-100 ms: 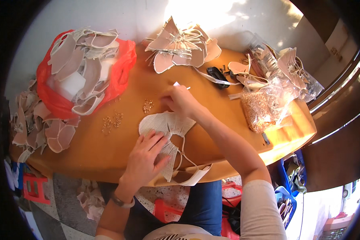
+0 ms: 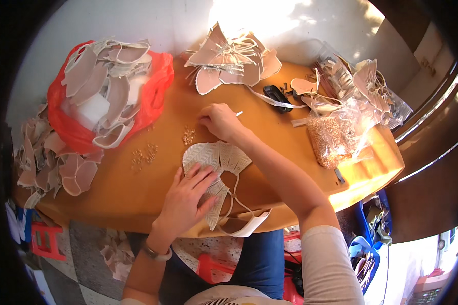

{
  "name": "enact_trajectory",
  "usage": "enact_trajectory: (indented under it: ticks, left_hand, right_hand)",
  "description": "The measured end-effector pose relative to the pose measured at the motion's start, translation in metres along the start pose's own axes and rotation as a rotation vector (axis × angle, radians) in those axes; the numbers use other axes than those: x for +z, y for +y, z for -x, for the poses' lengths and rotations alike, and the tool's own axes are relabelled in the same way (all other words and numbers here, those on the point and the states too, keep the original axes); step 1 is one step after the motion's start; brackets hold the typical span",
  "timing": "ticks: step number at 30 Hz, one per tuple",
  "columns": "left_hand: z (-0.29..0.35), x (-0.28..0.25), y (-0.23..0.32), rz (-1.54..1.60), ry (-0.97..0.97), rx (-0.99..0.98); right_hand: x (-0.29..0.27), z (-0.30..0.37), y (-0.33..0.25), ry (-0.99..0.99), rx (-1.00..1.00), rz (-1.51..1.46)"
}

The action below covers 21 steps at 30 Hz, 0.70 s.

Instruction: Manually attaching small decorative gold-colored eyelets or studs to shoe upper components.

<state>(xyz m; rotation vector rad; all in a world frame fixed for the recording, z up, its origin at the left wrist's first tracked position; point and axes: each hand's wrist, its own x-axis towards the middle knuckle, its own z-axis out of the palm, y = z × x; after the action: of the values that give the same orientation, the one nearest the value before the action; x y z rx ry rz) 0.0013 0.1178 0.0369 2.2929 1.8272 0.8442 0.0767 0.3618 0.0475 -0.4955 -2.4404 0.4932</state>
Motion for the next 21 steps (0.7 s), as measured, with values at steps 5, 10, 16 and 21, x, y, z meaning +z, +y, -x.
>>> enact_trajectory:
  ticks: [5, 10, 16, 21]
  left_hand:
    - [-0.001, -0.001, -0.002, -0.035, -0.064, -0.015]
    - [-0.001, 0.0, 0.0, -0.055, -0.07, -0.029]
    - [-0.001, -0.002, 0.001, -0.039, -0.076, -0.041]
    - [0.0, -0.001, -0.002, -0.037, -0.064, -0.036]
  right_hand:
    - [0.015, -0.016, 0.003, -0.067, 0.152, 0.03]
    - [0.013, -0.018, 0.014, -0.059, 0.261, -0.066]
    - [0.005, -0.019, 0.01, -0.111, 0.203, 0.089]
    - [-0.029, 0.018, -0.021, -0.205, 0.044, -0.061]
